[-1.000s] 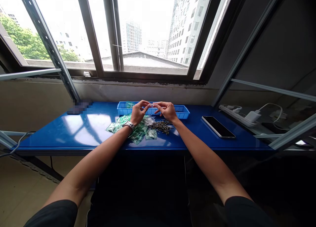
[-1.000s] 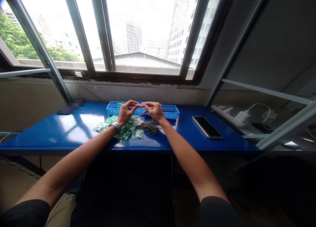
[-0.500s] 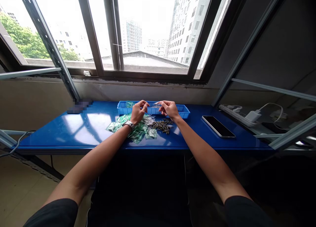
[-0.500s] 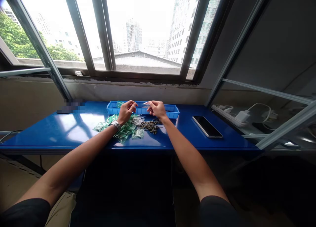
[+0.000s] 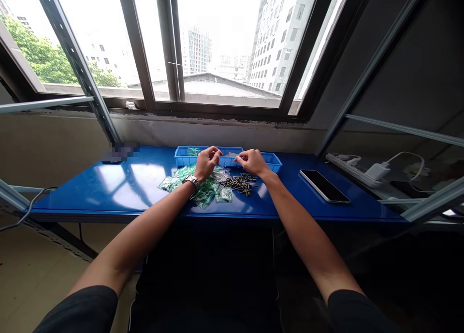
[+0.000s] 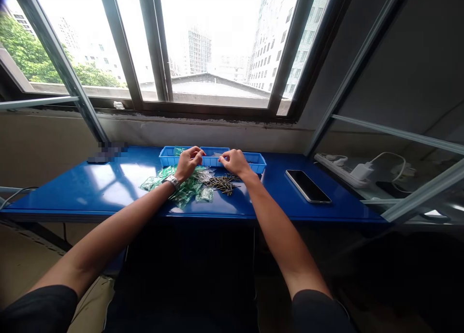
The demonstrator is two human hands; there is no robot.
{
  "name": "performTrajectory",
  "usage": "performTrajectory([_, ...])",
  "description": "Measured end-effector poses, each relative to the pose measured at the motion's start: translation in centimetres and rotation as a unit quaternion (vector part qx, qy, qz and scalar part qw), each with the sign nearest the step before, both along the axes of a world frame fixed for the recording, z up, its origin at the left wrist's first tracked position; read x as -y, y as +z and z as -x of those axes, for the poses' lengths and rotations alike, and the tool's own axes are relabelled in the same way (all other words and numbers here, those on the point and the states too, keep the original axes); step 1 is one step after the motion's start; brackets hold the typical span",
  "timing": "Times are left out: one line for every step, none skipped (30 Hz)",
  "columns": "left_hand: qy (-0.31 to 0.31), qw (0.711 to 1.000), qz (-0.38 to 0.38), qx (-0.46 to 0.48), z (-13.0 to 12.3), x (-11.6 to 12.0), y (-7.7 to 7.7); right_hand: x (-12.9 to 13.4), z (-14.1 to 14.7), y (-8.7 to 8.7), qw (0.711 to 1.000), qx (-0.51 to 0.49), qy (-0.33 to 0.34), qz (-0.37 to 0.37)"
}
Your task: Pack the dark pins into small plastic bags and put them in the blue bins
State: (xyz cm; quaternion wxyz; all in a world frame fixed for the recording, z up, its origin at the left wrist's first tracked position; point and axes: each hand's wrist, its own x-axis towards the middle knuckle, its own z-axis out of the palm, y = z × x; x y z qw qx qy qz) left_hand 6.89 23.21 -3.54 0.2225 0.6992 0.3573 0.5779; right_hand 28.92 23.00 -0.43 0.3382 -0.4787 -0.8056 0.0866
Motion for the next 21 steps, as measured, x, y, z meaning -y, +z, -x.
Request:
performTrajectory([0.000,1.000,-0.001,0.000,0.00,0.00,0.00,0.00,-0.11,0.01,1.000,0.027,-0.003,-0.007])
performTrajectory([0.001,1.000,-0.001,-0.001,0.01,0.01,0.00,0.00,-0.21,0.02,0.999,0.047,-0.007,-0.011])
performTrajectory([0.004,1.000,-0.003,-0.003,0.01,0.04,0.02,0.00,-0.30,0.04,0.998,0.060,-0.011,-0.013])
performTrajectory([0.006,1.000,-0.004,-0.006,0.02,0.08,0.05,0.01,-0.37,0.06,0.998,0.066,-0.017,-0.015])
performTrajectory([0.009,1.000,-0.005,-0.008,0.01,0.12,0.08,0.04,-0.44,0.11,0.997,0.067,-0.023,-0.018])
performTrajectory([0.011,1.000,-0.006,-0.011,0.01,0.17,0.11,0.08,-0.49,0.17,0.997,0.062,-0.031,-0.023])
performTrajectory([0.011,1.000,-0.006,-0.013,0.00,0.21,0.14,0.14,-0.53,0.22,0.997,0.055,-0.038,-0.028])
performTrajectory([0.012,1.000,-0.006,-0.015,-0.01,0.25,0.16,0.19,-0.56,0.27,0.997,0.044,-0.045,-0.034])
performTrajectory([0.012,1.000,-0.006,-0.017,-0.02,0.29,0.18,0.24,-0.56,0.30,0.997,0.034,-0.052,-0.040])
performTrajectory([0.013,1.000,-0.006,-0.018,-0.04,0.32,0.20,0.26,-0.56,0.29,0.997,0.025,-0.058,-0.045])
performTrajectory([0.013,1.000,-0.007,-0.019,-0.04,0.34,0.21,0.26,-0.55,0.26,0.997,0.021,-0.061,-0.046])
performTrajectory([0.011,1.000,-0.007,-0.020,-0.05,0.35,0.21,0.24,-0.52,0.19,0.997,0.024,-0.063,-0.041])
performTrajectory([0.010,1.000,-0.007,-0.021,-0.04,0.36,0.22,0.21,-0.49,0.11,0.997,0.032,-0.063,-0.028])
performTrajectory([0.008,1.000,-0.007,-0.022,-0.04,0.36,0.21,0.17,-0.45,0.03,0.997,0.045,-0.062,-0.013])
performTrajectory([0.006,1.000,-0.007,-0.024,-0.04,0.35,0.20,0.14,-0.42,-0.05,0.996,0.059,-0.061,0.002])
performTrajectory([0.004,1.000,-0.008,-0.025,-0.04,0.34,0.19,0.12,-0.38,-0.11,0.996,0.072,-0.060,0.015])
performTrajectory([0.004,1.000,-0.008,-0.025,-0.04,0.32,0.17,0.12,-0.34,-0.15,0.995,0.081,-0.059,0.024])
performTrajectory([0.004,1.000,-0.009,-0.025,-0.04,0.31,0.15,0.13,-0.31,-0.17,0.994,0.086,-0.060,0.028])
performTrajectory([0.004,1.000,-0.009,-0.024,-0.05,0.29,0.13,0.15,-0.28,-0.18,0.994,0.089,-0.061,0.030])
performTrajectory([0.004,1.000,-0.008,-0.024,-0.05,0.29,0.11,0.17,-0.25,-0.19,0.994,0.090,-0.061,0.032])
performTrajectory([0.003,1.000,-0.008,-0.024,-0.06,0.29,0.10,0.19,-0.22,-0.21,0.993,0.091,-0.060,0.035])
